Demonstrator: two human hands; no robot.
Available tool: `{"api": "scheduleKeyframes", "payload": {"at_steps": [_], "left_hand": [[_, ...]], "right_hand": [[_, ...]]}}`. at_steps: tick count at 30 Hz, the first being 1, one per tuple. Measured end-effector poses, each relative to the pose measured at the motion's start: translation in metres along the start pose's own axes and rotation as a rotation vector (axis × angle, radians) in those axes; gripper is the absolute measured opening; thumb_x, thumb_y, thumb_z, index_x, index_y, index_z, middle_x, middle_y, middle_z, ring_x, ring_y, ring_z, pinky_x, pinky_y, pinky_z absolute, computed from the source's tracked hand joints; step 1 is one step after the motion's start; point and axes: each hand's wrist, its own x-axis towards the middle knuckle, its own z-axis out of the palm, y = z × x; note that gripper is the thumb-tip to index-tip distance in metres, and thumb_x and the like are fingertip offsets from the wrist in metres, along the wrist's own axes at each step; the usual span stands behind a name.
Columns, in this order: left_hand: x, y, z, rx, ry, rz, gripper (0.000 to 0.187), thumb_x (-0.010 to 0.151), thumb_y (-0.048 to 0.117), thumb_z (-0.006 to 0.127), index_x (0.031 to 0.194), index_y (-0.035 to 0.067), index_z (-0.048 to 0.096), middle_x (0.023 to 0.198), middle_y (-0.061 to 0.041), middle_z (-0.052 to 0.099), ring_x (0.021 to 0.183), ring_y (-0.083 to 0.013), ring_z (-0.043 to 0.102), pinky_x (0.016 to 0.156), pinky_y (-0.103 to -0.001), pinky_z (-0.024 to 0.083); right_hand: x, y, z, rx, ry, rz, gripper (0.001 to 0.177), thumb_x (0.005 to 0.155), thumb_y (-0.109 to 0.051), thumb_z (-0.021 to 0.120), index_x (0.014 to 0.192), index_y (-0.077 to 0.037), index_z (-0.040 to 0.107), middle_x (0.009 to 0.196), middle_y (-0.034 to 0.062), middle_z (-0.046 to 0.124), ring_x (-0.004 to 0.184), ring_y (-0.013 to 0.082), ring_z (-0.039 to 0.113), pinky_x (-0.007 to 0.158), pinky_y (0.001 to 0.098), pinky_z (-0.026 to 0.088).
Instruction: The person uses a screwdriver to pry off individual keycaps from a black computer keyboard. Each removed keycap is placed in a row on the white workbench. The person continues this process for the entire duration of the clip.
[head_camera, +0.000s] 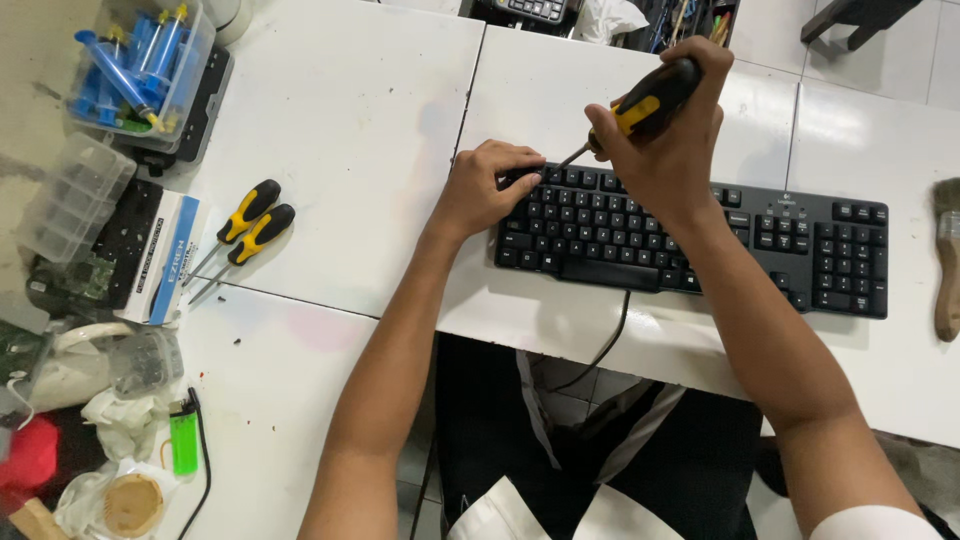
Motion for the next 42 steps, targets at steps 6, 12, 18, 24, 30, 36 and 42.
{"api": "scheduleKeyframes", "payload": {"at_steps": [6, 12, 18, 24, 30, 36, 42], "left_hand": [[0.001, -0.005, 0.002, 0.025, -0.045, -0.003, 0.027, 0.094, 0.024, 0.080, 0.121, 0.020, 0.082, 0.118, -0.004, 0.083, 0.118, -0.0219, 0.072, 0.105, -0.039, 0.055], [0.000, -0.003, 0.001, -0.002, -0.019, 0.035, 0.026, 0.092, 0.018, 0.083, 0.117, 0.020, 0.083, 0.115, -0.003, 0.084, 0.114, -0.0221, 0.073, 0.103, -0.037, 0.056], [0.002, 0.005, -0.005, -0.023, -0.091, -0.031, 0.019, 0.094, 0.018, 0.077, 0.112, 0.016, 0.080, 0.114, -0.001, 0.082, 0.116, -0.0239, 0.069, 0.103, -0.040, 0.053], [0.000, -0.005, -0.004, -0.064, -0.108, -0.023, 0.018, 0.097, 0.022, 0.083, 0.114, 0.020, 0.078, 0.110, 0.000, 0.080, 0.113, -0.0246, 0.070, 0.101, -0.039, 0.057], [0.003, 0.016, -0.018, -0.132, -0.121, -0.135, 0.010, 0.091, 0.016, 0.079, 0.099, 0.021, 0.076, 0.120, 0.000, 0.081, 0.120, -0.0194, 0.071, 0.107, -0.039, 0.049], [0.006, -0.008, -0.019, -0.576, 0.158, -0.363, 0.012, 0.094, 0.005, 0.082, 0.105, 0.009, 0.078, 0.096, -0.002, 0.079, 0.087, -0.0095, 0.072, 0.077, -0.022, 0.061], [0.006, -0.031, -0.050, 0.015, 0.385, -0.290, 0.026, 0.090, 0.019, 0.087, 0.114, 0.012, 0.078, 0.089, -0.005, 0.085, 0.072, -0.0103, 0.074, 0.075, -0.027, 0.065]], "right_hand": [[-0.003, 0.020, -0.001, 0.061, 0.098, 0.017, 0.060, 0.110, 0.014, 0.076, 0.129, -0.014, 0.027, 0.107, 0.0214, 0.050, 0.083, 0.0304, 0.070, 0.074, 0.0372, 0.065], [-0.009, 0.065, -0.021, 0.304, 0.015, 0.180, 0.047, 0.120, 0.003, 0.066, 0.131, -0.017, 0.025, 0.115, 0.0233, 0.049, 0.099, 0.0370, 0.067, 0.075, 0.0570, 0.075], [-0.006, 0.020, -0.013, 0.166, -0.119, -0.048, 0.055, 0.111, 0.006, 0.074, 0.136, -0.010, 0.027, 0.111, 0.0242, 0.053, 0.098, 0.0364, 0.073, 0.074, 0.0425, 0.070], [-0.022, 0.000, 0.010, -0.065, -0.267, -0.204, 0.037, 0.098, 0.000, 0.085, 0.115, -0.001, 0.052, 0.090, 0.0233, 0.070, 0.079, 0.0496, 0.077, 0.062, 0.0567, 0.065], [-0.020, 0.029, -0.005, -0.041, -0.261, -0.252, 0.065, 0.104, -0.002, 0.087, 0.140, -0.005, 0.032, 0.112, 0.0244, 0.068, 0.095, 0.0346, 0.077, 0.087, 0.0403, 0.067], [0.000, 0.000, -0.021, 0.224, -0.120, -0.036, 0.063, 0.108, 0.013, 0.076, 0.134, -0.011, 0.024, 0.125, 0.0215, 0.043, 0.107, 0.0380, 0.070, 0.077, 0.0457, 0.071], [0.004, -0.002, -0.030, 0.217, -0.079, -0.050, 0.056, 0.115, 0.004, 0.073, 0.136, -0.013, 0.024, 0.114, 0.0274, 0.053, 0.100, 0.0375, 0.070, 0.076, 0.0477, 0.070]]}}
